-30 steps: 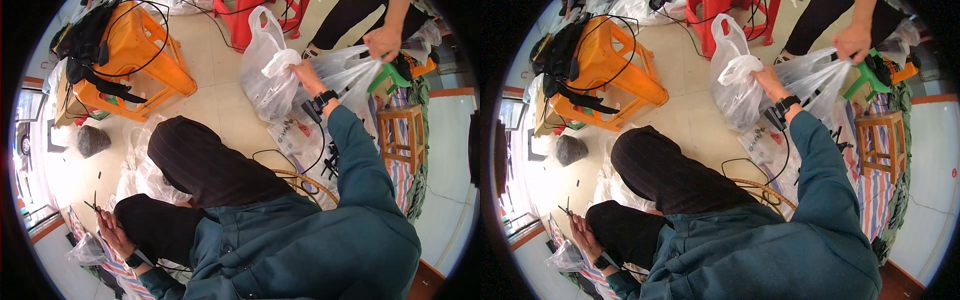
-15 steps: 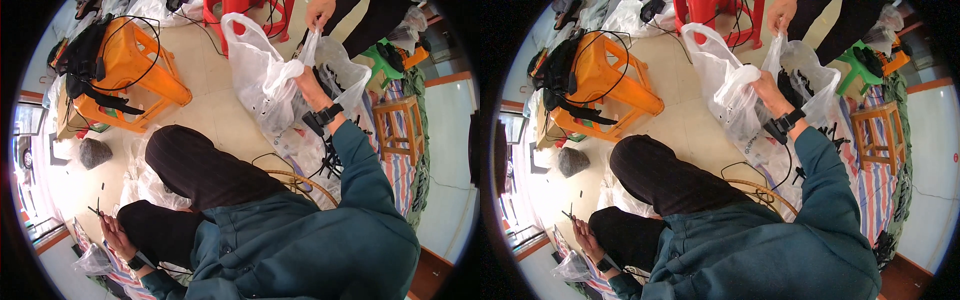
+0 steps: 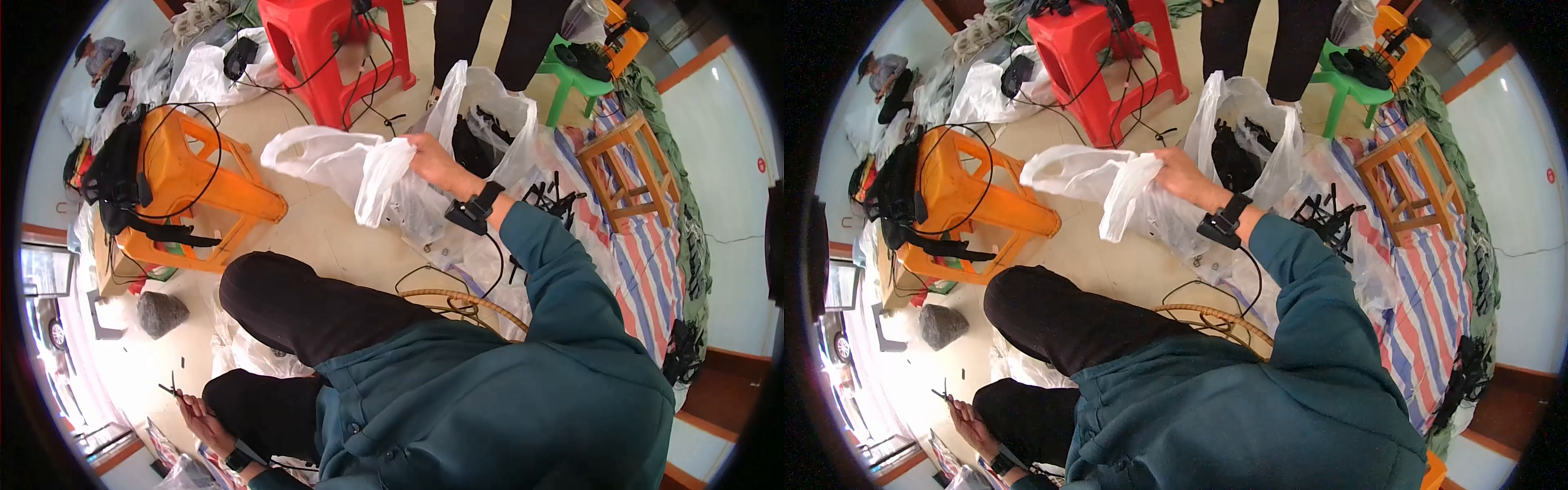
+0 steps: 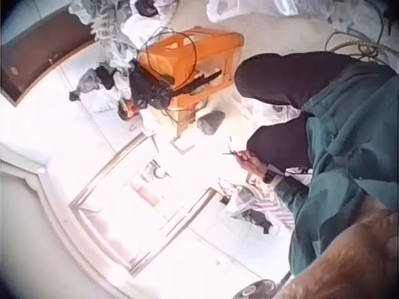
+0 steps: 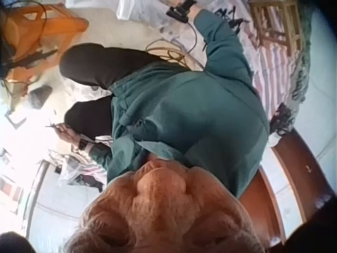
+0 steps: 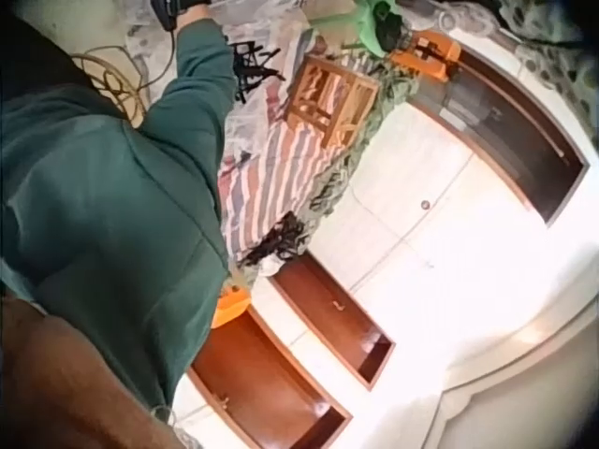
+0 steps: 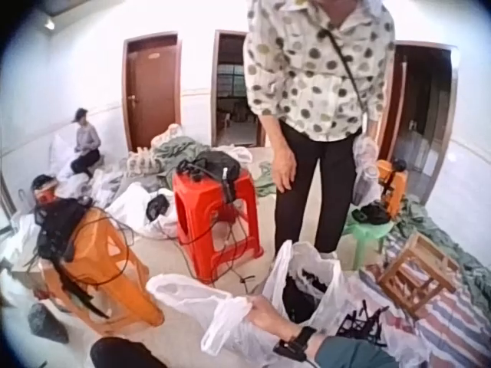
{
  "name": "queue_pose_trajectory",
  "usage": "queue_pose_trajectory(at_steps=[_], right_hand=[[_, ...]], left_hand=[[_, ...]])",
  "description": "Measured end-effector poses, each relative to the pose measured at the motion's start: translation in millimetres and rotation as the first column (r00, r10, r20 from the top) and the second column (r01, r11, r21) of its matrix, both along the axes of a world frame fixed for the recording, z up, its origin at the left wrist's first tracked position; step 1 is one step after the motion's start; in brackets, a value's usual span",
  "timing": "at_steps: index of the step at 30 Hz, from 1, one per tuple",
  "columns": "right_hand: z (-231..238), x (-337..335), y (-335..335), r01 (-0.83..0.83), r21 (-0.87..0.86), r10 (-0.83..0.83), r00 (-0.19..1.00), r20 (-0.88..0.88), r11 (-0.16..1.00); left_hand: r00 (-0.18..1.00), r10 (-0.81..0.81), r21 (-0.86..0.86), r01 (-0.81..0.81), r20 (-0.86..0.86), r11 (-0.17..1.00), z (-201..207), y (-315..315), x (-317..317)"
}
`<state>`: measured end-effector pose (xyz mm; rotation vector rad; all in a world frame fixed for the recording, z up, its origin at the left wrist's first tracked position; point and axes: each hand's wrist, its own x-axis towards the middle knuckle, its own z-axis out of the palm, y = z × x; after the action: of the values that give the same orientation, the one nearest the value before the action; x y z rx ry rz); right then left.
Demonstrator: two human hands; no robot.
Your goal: Manually sorting and organizing black plastic shoe components and buckles from plastic bags on the floor.
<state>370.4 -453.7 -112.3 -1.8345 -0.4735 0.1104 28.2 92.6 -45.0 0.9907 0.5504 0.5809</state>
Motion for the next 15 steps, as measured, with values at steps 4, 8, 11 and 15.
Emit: queue_pose_trajectory(at_steps=[4,8,11,15], right_hand=[[5,-4,0,0.032,0.168,-0.013,0.994,-0.110,0.985],[10,-1,-19,0.095,0.515,0.044,0.967,-0.252,0.852],[12,3,-13,0.245,0.497,-0.056,0.930,-0.364,0.832],[7,6,2,0.227,0.505,-0.041,0.935,-0.352,0.833]], left_hand=[[1.000,-0.004,0.008,0.004,-0.020,1.000,-1,-4,5],[0.998,-0.065,-0.008,0.065,0.021,0.998,-5,-5,13],[0.997,-0.073,-0.070,0.075,0.031,0.995,-4,-5,17],[1.000,-0.010,-0.028,0.011,0.016,1.000,-5,-5,21]])
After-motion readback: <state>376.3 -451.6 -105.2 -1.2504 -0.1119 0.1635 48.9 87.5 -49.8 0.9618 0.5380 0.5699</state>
